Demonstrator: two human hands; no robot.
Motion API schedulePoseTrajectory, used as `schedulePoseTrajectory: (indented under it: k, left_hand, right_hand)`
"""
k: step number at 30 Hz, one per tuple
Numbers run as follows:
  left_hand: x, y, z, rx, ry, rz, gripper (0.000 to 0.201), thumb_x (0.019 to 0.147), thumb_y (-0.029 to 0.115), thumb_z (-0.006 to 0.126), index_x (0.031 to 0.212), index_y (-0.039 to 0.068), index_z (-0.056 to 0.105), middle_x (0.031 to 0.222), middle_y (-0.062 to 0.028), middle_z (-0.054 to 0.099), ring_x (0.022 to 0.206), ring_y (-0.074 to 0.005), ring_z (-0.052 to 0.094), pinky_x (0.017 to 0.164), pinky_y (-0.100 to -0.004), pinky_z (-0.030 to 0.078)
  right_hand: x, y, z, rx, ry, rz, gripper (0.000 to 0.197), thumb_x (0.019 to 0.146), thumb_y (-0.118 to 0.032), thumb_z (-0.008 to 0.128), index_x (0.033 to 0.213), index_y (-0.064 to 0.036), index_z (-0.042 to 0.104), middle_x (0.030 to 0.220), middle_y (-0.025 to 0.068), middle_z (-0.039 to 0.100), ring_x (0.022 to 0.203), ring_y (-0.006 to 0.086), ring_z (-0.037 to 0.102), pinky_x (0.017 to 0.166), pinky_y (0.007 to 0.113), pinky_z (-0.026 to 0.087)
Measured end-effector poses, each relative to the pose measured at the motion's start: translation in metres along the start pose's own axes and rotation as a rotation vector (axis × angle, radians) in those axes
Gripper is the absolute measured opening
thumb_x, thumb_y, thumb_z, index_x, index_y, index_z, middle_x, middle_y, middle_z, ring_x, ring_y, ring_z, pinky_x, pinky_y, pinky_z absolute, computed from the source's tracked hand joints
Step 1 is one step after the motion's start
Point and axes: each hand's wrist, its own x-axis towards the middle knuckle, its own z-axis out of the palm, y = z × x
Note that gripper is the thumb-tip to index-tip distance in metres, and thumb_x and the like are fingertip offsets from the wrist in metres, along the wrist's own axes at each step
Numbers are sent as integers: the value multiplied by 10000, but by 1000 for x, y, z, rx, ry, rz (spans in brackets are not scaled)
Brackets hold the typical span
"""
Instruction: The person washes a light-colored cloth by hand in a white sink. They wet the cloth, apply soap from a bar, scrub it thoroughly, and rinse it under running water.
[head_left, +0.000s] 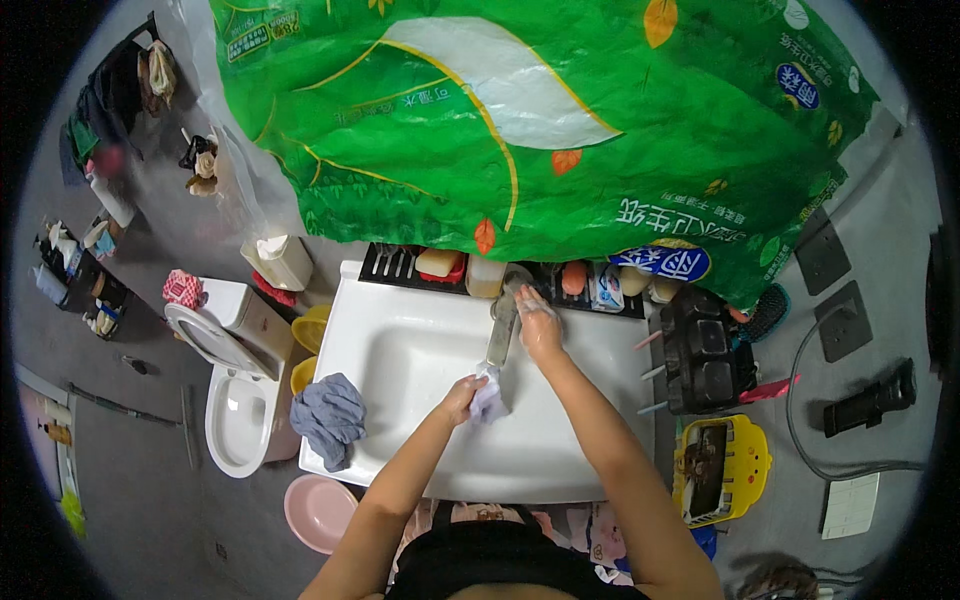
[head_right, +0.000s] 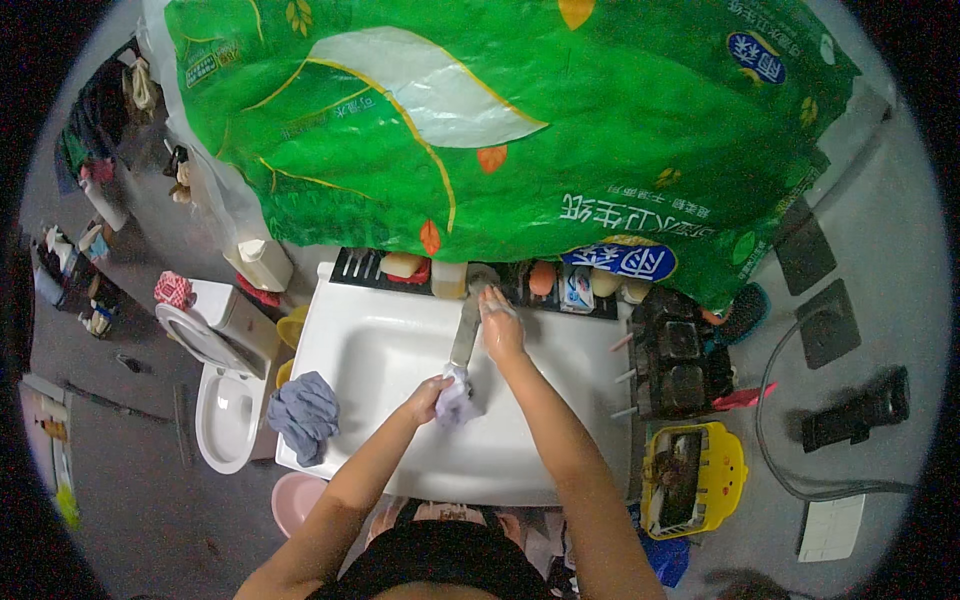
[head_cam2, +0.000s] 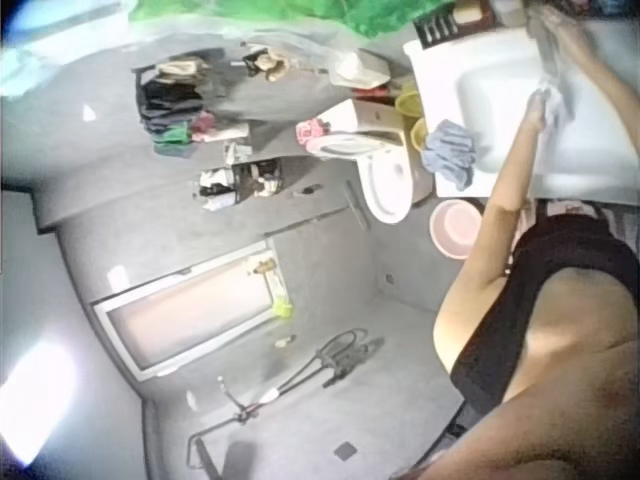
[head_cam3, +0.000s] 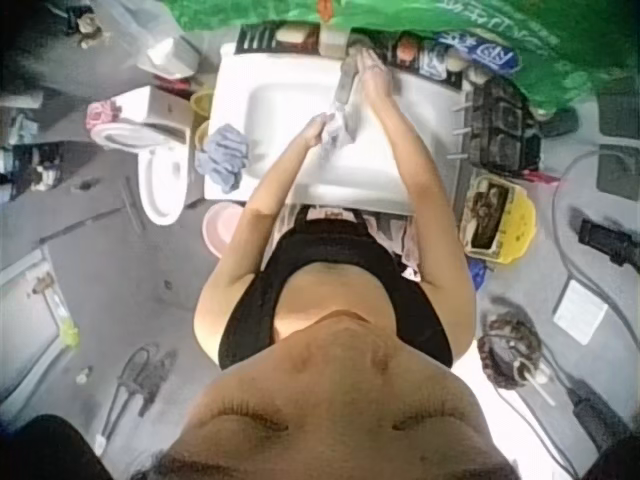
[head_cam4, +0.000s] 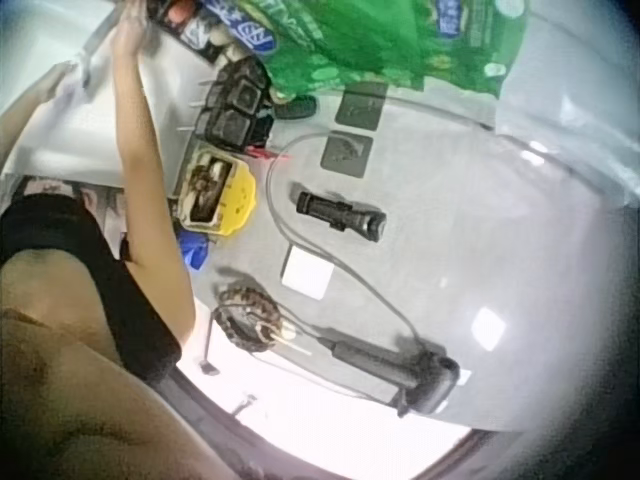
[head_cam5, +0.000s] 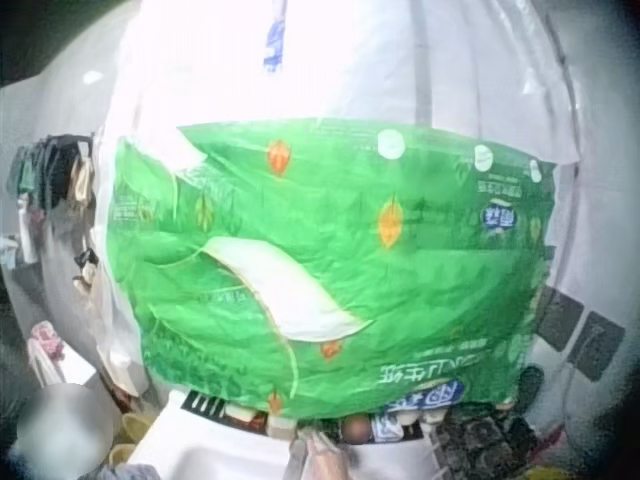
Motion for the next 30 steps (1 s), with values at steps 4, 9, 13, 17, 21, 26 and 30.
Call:
schedulePoseTrajectory:
  k: [4,9,13,17,21,26,30]
  left_hand:
    - [12,2,-2,-22,-45,25,208,832,170,473,1001,50,486,861,-51,564,761,-174,557,699,-316,464]
    - [28,0,8,10,-81,-9,188,851,196,437,953,60,518,782,-36,570,658,-160,554,598,-301,474]
    - [41,-8,0,-51,-81,51,219,860,231,425,956,59,520,788,-33,569,652,-150,551,592,-302,475]
    - [28,1,9,-13,45,78,246,860,258,430,952,47,519,792,-44,568,675,-158,560,619,-317,482]
    - [-1,1,4,-92,189,205,234,845,252,467,921,36,515,805,-61,566,714,-174,569,651,-329,485]
    - [-72,7,-29,-231,306,231,201,835,250,492,910,63,498,801,-48,559,708,-168,561,620,-306,484]
    - [-108,13,-29,-265,335,256,162,834,243,502,854,83,507,686,-9,529,555,-109,500,470,-236,419]
  right_hand:
    - [13,-6,-9,-50,-32,-56,360,746,-26,401,1090,18,499,1172,163,466,1112,252,434,923,303,358]
    - [12,0,-12,-15,-67,-29,363,729,-12,411,1079,18,504,1197,158,445,1138,255,406,944,308,332]
    - [9,-15,-28,85,95,-2,446,631,28,492,1074,-11,509,1133,139,488,1074,291,433,924,334,336]
    - [-55,-36,-23,401,254,218,280,678,-4,519,955,-42,540,951,105,539,881,273,506,780,344,408]
    - [-138,-27,76,1364,-119,1011,199,673,19,548,858,-53,543,822,46,561,758,186,544,692,289,443]
    - [-149,-49,154,2178,-658,1359,115,674,-11,571,775,-58,541,748,44,560,710,156,543,688,278,454]
    - [-140,-24,238,2343,-791,1253,80,711,-40,566,787,-55,545,743,41,566,714,156,547,689,294,462]
